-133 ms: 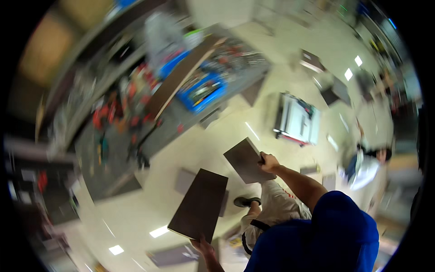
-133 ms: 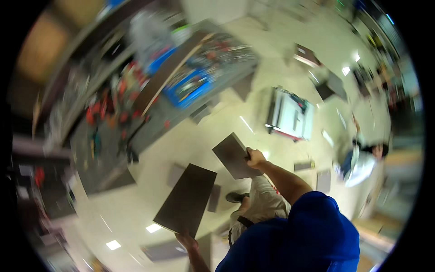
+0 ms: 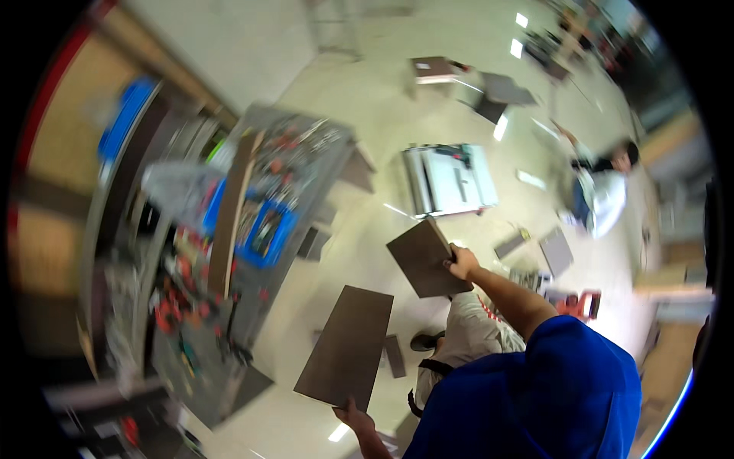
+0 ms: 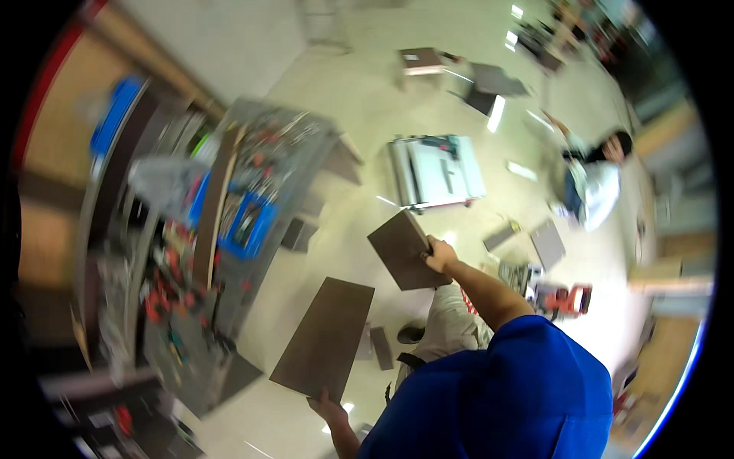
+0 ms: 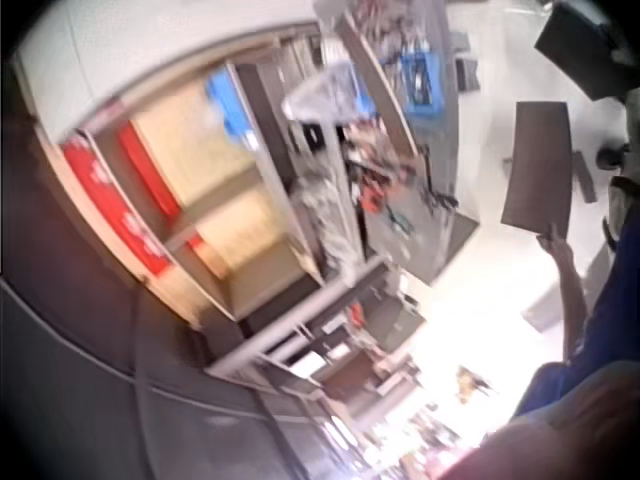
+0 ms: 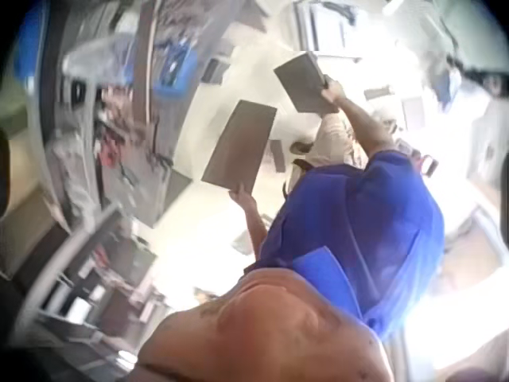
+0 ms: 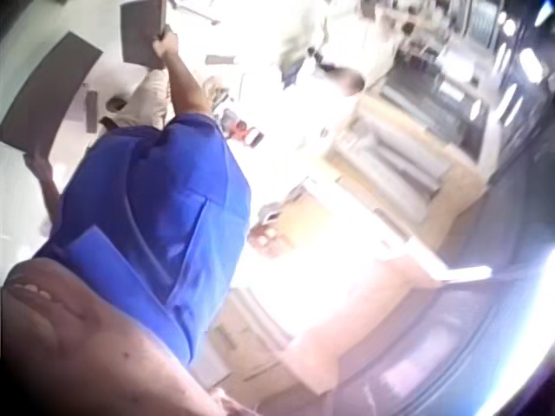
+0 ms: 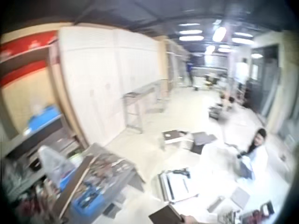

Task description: The person is assembling furniture by measuring and marking wooden panels. They use a square ruler and a marker to ensure precise measurements and alignment.

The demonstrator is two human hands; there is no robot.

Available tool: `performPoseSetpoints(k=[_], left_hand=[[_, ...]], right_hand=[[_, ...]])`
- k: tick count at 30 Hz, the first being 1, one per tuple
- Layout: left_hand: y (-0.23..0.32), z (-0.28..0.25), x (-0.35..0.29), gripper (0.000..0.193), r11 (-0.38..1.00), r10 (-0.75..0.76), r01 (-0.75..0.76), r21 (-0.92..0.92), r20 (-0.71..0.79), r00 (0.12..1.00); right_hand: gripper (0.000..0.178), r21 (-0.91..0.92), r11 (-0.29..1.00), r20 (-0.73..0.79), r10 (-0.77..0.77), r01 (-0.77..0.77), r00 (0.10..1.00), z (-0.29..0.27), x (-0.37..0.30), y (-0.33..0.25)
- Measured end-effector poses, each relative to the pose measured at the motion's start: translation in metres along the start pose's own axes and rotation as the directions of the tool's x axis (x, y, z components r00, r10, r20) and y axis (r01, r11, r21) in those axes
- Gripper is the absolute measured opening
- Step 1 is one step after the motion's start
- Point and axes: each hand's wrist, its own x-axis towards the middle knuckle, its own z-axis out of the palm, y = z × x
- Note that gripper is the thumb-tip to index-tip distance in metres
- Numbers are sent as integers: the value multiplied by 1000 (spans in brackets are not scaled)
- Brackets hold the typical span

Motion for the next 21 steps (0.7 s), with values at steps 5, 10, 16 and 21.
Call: performPoseSetpoints(k=[5,10,16,21], left_hand=[[121,217,227,53,892,411,-451,-5,420,809],[158,396,217,51,895,318,-429,124,496,808],[138,593,201,48,849,306,-508,145,648,698],[124,742,217,46,868,202,-458,190,708,676]], right_hand=[[47,681,731,-353,356,-23,865,86,168,54],[39,993,109,-45,701,-45,711,69,178,172],[35,966,17,-162,820,259,550,0,188,305],[37,913,-120,-107,853,391,511,-76,227,331]])
